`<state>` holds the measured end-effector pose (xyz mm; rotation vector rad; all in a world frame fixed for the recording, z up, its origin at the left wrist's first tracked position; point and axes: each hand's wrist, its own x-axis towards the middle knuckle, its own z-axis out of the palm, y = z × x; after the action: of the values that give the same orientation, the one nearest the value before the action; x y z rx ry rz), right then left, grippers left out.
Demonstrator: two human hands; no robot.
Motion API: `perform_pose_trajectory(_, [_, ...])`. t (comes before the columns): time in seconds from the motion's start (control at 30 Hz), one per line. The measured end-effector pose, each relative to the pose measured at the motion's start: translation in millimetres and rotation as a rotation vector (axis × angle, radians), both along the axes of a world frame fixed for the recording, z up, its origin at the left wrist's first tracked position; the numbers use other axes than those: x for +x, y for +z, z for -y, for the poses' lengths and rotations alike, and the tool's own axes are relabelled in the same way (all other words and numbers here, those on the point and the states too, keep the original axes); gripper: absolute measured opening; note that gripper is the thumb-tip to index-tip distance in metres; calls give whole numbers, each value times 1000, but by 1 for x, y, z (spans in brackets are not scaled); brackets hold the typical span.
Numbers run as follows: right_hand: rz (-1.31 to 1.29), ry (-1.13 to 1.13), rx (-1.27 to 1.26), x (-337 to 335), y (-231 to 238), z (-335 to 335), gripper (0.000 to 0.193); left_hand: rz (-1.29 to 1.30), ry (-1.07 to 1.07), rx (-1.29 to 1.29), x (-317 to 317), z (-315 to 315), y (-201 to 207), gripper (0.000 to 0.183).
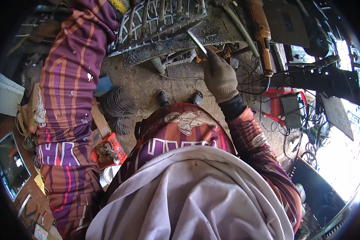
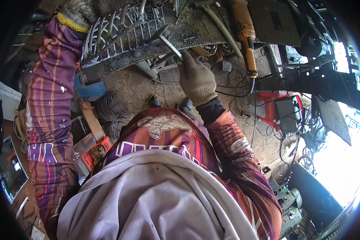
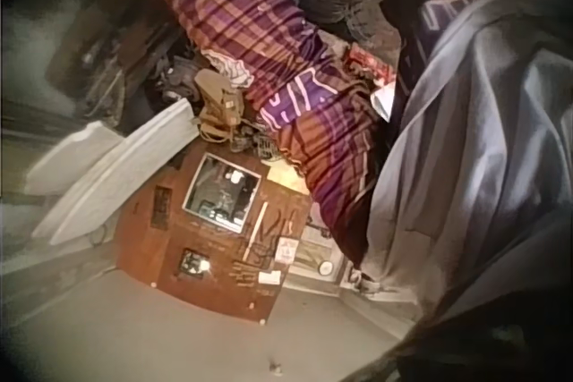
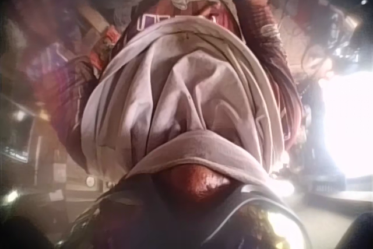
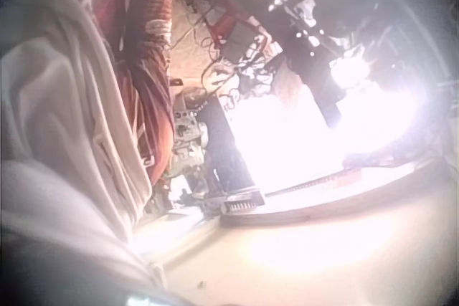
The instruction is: The person uses a hand grinder to smooth the edges and welds of a metal wire basket frame, rotating the object to reach different sections.
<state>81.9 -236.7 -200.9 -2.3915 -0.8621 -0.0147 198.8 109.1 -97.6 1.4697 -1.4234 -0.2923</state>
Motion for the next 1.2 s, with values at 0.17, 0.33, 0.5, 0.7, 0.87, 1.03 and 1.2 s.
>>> perform_pose_trajectory(0.17, [0,-71,255,-7,2,-1,36,-18,-40,-1,2,5,0,67])
perform_pose_trajectory(0.33, [-10,-92,196,1,-5,2,33,-36,-72,3,2,5,2,68])
perform_pose_trajectory(0.5, [-156,-44,204,11,-15,6,31,-39,-98,-4,1,6,6,69])
perform_pose_trajectory(0.7, [-276,-110,414,9,-16,3,32,-52,-140,-20,2,10,5,70])
perform_pose_trajectory(0.87, [-360,-119,369,10,-22,3,33,-63,-172,-29,4,12,4,70])
perform_pose_trajectory(1.03, [-306,13,179,10,-13,4,37,-78,-191,-31,2,6,6,71])
perform_pose_trajectory(1.2, [-534,-265,429,3,-16,10,38,-98,-215,-34,2,1,5,72])
